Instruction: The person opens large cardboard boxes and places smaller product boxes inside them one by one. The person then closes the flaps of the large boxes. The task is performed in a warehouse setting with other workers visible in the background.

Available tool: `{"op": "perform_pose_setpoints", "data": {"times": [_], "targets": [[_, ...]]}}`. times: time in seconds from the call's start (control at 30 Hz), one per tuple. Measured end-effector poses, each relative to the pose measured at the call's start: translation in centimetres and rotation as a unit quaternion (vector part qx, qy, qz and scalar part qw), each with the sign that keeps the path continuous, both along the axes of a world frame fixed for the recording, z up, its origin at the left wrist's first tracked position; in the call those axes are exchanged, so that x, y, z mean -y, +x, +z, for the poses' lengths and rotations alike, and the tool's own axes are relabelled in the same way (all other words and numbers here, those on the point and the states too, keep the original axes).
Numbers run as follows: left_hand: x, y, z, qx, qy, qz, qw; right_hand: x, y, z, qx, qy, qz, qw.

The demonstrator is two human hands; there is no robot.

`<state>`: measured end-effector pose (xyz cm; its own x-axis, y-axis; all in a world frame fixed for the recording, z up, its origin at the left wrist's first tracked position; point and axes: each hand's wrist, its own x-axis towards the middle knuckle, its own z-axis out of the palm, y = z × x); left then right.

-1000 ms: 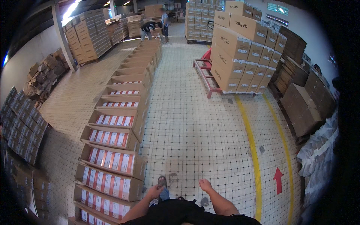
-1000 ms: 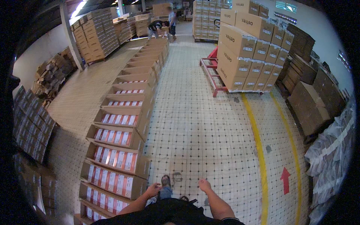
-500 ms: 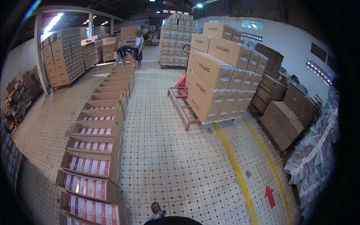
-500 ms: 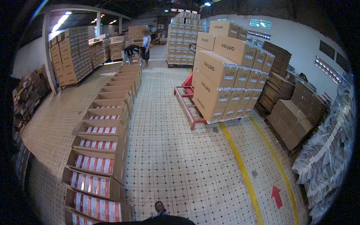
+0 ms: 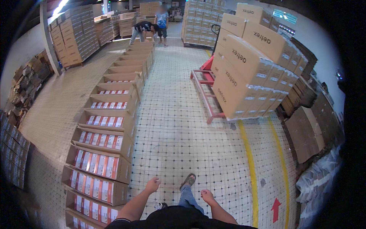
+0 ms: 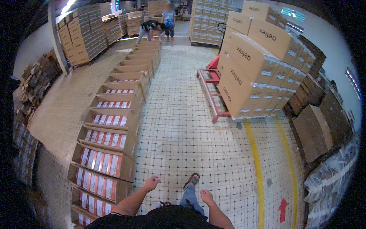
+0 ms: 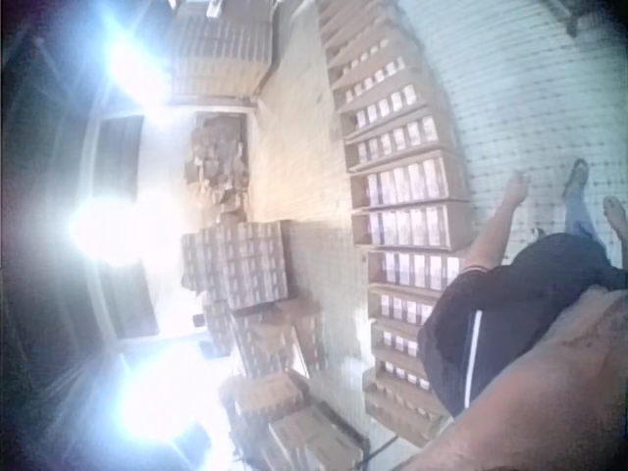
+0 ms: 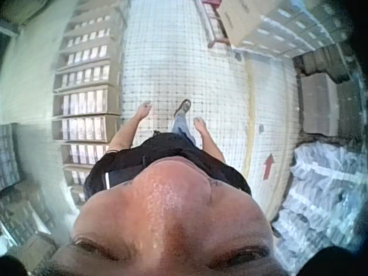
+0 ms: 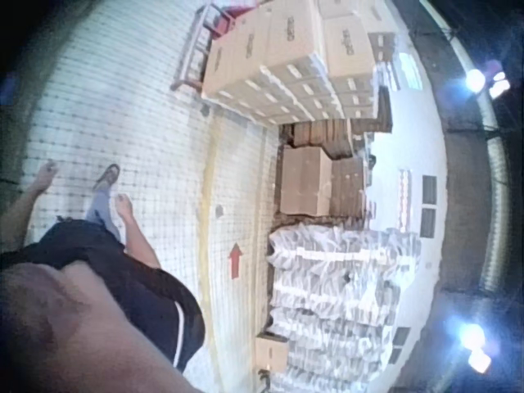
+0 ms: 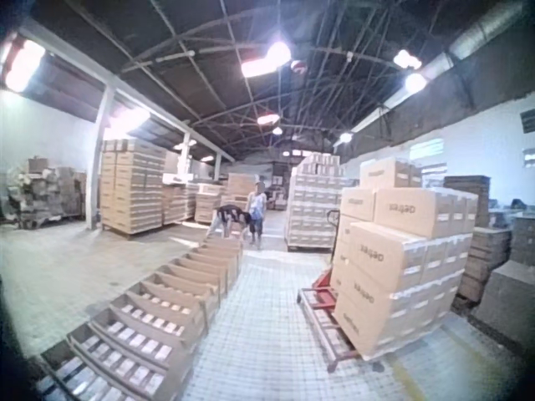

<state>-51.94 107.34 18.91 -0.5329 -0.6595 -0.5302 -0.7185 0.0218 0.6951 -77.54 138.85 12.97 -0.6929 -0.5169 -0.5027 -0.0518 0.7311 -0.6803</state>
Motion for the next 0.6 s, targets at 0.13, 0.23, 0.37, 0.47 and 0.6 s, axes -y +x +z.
{"op": "perform_pose_setpoints", "data": {"times": [0.13, 0.23, 0.37, 0.47, 0.6], "targets": [[-0.3, 4.6, -4.8, 0.154, -0.047, -0.019, 0.987, -0.2, -6.2, -7.5, 0.04, 0.153, 0.145, 0.977], [-1.6, 8.3, -7.3, 0.352, -0.071, -0.092, 0.929, -2.4, -12.0, -12.9, -0.071, 0.134, 0.402, 0.903], [-0.9, 9.3, -7.2, 0.277, -0.07, -0.345, 0.894, 0.3, -21.8, -16.1, -0.112, 0.131, 0.467, 0.867], [1.4, 3.9, -6.2, 0.158, -0.173, -0.195, 0.953, 6.8, -27.5, -14.0, -0.033, 0.226, 0.402, 0.887], [4.0, -9.1, -5.3, 0.179, 0.059, 0.126, 0.974, 21.5, -38.0, -7.9, -0.251, 0.173, 0.504, 0.808]]}}
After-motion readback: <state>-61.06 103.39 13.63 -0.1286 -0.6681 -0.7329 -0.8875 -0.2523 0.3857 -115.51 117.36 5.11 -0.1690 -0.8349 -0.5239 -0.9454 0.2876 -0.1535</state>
